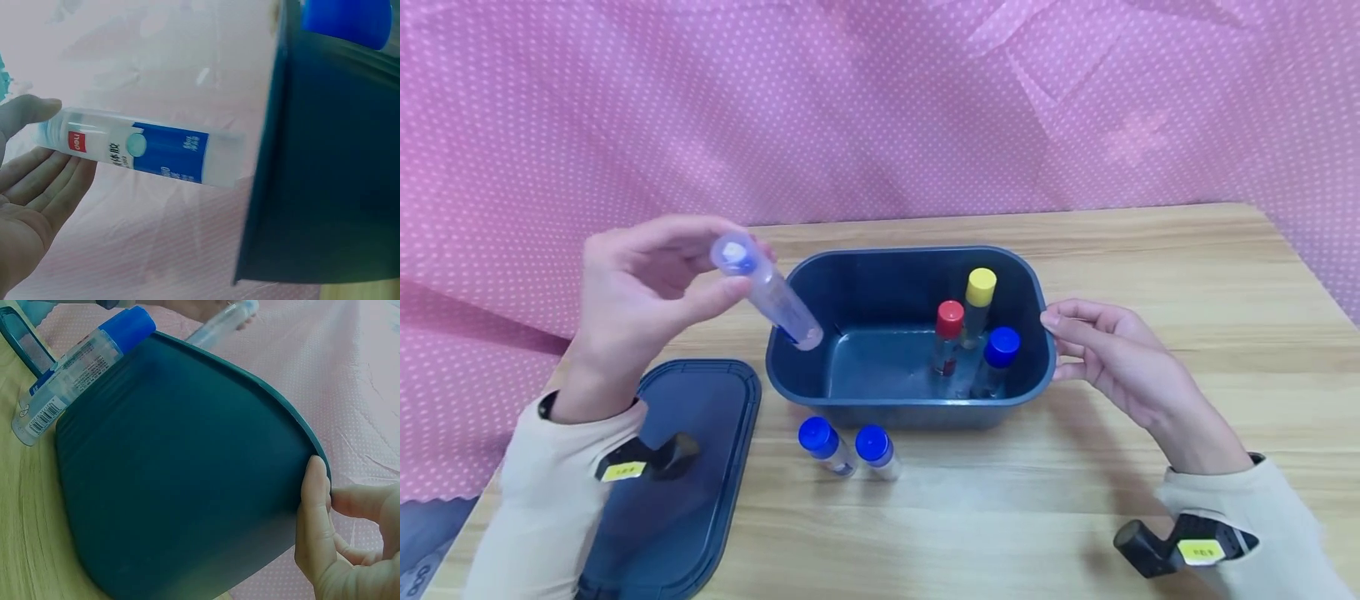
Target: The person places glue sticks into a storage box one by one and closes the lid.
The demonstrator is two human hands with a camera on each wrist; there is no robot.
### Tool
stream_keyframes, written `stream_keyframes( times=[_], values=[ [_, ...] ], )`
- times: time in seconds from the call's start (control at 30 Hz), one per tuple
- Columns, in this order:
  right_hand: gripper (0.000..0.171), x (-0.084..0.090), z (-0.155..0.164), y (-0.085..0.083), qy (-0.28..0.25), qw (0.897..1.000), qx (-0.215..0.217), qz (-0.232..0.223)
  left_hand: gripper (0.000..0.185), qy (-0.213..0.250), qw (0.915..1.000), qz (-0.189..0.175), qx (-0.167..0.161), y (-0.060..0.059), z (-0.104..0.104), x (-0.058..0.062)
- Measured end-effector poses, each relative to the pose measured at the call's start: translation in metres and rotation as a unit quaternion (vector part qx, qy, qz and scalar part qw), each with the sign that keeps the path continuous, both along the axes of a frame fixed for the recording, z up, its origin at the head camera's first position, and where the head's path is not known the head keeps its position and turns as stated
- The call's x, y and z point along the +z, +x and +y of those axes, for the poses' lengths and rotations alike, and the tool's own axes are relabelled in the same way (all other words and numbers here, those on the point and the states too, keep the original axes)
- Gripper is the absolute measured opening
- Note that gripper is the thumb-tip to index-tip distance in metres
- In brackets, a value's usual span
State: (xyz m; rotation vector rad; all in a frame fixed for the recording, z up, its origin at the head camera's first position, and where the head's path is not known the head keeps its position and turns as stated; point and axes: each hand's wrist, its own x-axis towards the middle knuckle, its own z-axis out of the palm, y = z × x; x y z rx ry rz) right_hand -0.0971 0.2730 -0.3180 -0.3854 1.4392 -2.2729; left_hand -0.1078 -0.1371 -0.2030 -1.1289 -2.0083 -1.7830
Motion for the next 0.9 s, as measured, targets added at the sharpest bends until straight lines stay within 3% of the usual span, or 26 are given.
stream_keyframes(
  times=[0.13,0.3,0.6,0.9],
  values=[
    [0.037,0.0,0.001,0.0,-0.004,1.0,0.001,-0.002,0.034,-0.05,0.9984,-0.024,-0.012,-0.009,0.012,-0.007],
    [0.037,0.001,0.0,0.0,0.003,1.0,0.003,-0.001,0.034,-0.099,0.9945,-0.035,0.005,-0.017,0.018,-0.017],
    [0.038,0.0,0.001,-0.001,-0.011,1.0,0.014,0.003,0.03,-0.134,0.9868,-0.082,0.041,-0.029,0.021,-0.03],
    [0.037,0.002,0.002,-0.001,0.001,1.0,0.004,0.001,0.027,-0.183,0.9808,-0.045,0.05,-0.036,0.026,-0.04]
  ],
)
